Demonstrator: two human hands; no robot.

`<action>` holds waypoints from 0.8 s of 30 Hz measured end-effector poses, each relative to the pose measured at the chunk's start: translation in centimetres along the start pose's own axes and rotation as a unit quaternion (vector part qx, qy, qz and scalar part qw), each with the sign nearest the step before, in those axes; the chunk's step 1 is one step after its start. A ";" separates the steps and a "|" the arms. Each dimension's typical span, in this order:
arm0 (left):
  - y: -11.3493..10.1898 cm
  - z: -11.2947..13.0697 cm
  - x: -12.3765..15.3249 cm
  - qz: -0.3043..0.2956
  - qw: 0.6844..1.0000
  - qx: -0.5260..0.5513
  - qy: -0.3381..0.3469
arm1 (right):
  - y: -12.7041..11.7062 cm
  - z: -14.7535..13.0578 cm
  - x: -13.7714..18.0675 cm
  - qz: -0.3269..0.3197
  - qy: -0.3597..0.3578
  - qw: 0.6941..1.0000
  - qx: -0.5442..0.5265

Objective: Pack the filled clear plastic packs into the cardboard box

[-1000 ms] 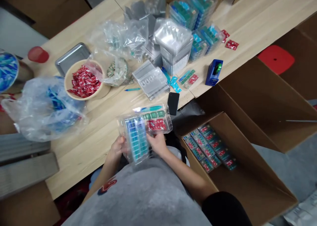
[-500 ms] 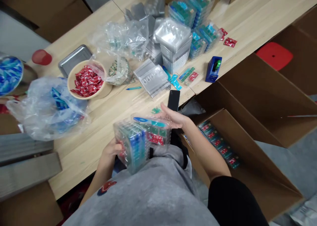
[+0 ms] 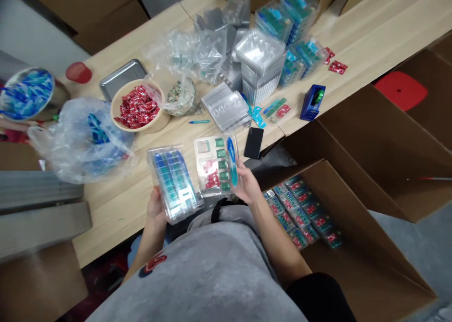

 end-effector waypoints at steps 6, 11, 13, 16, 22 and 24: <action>-0.4 -0.6 0.5 -0.108 0.994 -0.019 0.000 | 1.7 0.8 1.7 -0.090 0.014 0.990 -0.108; 1.9 -0.1 2.5 -0.153 0.979 -0.088 0.101 | 2.5 2.8 2.9 -0.061 -0.036 0.995 -0.075; 2.7 0.0 3.4 -0.158 0.973 -0.125 0.110 | 2.9 4.1 3.4 -0.036 -0.053 0.996 -0.066; 2.9 -0.3 4.6 -0.163 0.966 -0.168 0.107 | 3.1 6.0 4.3 -0.007 -0.063 0.996 -0.057; 1.7 -1.0 5.9 -0.171 0.946 -0.256 0.105 | 1.7 9.5 7.2 0.046 -0.059 0.996 -0.050; 1.3 -1.3 5.8 -0.178 0.942 -0.264 0.104 | 1.2 10.5 8.4 0.059 -0.062 0.995 -0.052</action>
Point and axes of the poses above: each hand's wrist, its own x-axis away from the middle knuckle, its own y-axis out of the palm, z = x × y, the point moved 1 cm from there along -x, towards the middle knuckle, and after that the axes turned 3 degrees about -x, right-handed, at the moved point
